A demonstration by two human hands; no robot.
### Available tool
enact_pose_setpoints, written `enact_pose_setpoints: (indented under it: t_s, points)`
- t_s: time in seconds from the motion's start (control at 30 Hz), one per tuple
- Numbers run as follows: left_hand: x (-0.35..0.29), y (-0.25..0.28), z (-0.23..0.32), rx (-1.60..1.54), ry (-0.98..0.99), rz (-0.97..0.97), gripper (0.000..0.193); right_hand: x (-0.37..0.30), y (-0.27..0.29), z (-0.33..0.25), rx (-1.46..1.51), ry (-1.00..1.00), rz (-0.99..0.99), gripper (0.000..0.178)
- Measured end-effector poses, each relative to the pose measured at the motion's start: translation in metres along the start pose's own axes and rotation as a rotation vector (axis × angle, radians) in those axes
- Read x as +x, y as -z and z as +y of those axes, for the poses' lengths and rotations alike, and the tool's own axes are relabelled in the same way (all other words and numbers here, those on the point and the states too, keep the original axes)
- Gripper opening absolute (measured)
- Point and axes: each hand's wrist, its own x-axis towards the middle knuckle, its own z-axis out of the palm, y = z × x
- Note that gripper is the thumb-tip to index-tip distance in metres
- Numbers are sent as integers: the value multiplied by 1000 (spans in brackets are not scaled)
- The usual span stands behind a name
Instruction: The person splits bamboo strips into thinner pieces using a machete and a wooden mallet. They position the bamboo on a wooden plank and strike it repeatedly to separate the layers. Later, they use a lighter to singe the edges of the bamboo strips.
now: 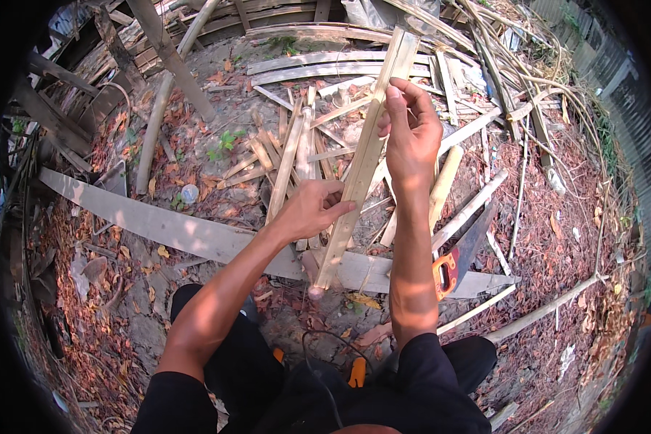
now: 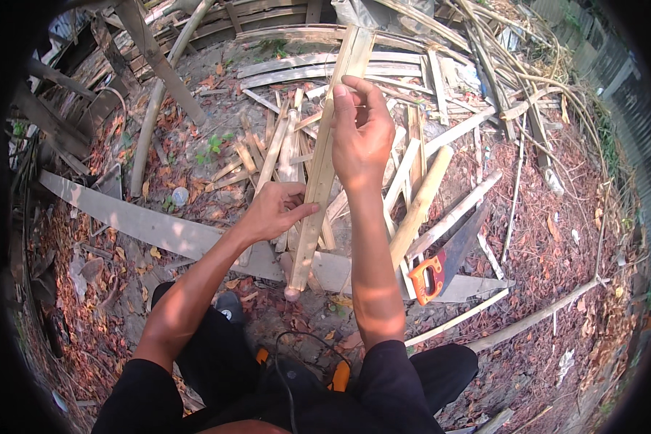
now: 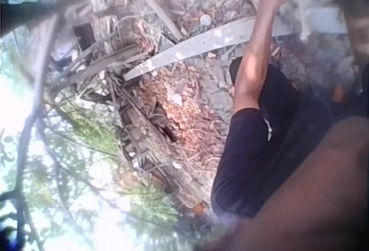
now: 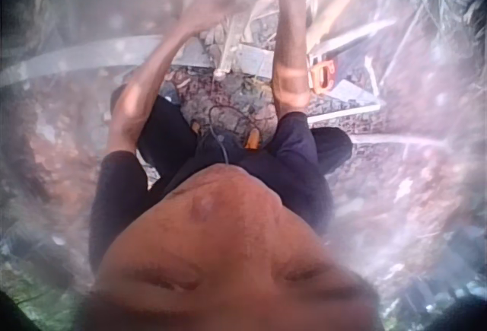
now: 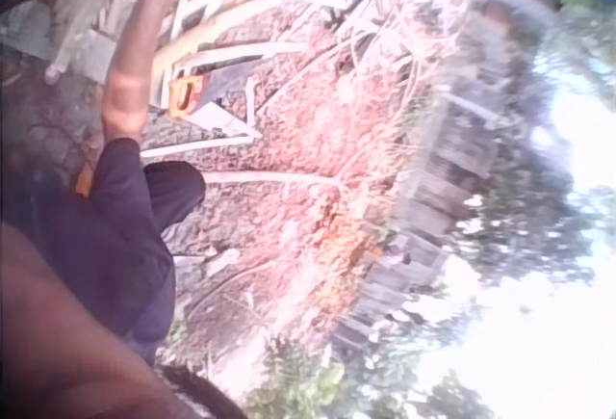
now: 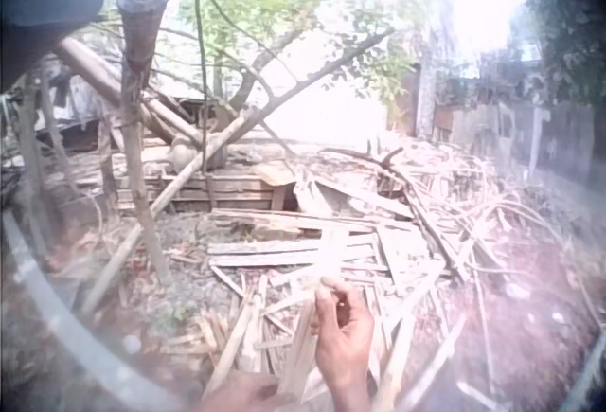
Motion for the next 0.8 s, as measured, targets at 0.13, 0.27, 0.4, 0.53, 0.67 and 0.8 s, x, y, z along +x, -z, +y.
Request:
enact_pose_setpoints:
  t_s: [0.13, 0.27, 0.4, 0.53, 0.67, 0.8]
  points:
    - [-1, -2, -1, -24, -124, 96, 25, -4, -16, -20, -245, 25, 267, 60]
    - [5, -12, -17, -189, -268, 231, 23, 8, -7, 1, -392, 57, 553, 62]
    - [2, -6, -16, -145, -117, 108, 22, 8, -1, 0, -168, 71, 491, 47]
    - [-2, -3, -5, -186, -116, 114, 25, 3, 3, 2, 93, 171, 117, 32]
    - [3, 6, 7, -477, -250, 321, 34, -22, -12, -16, -6, 10, -213, 25]
    - [1, 26, 6, -377, -280, 404, 27, -36, -16, 4, -92, 90, -405, 16]
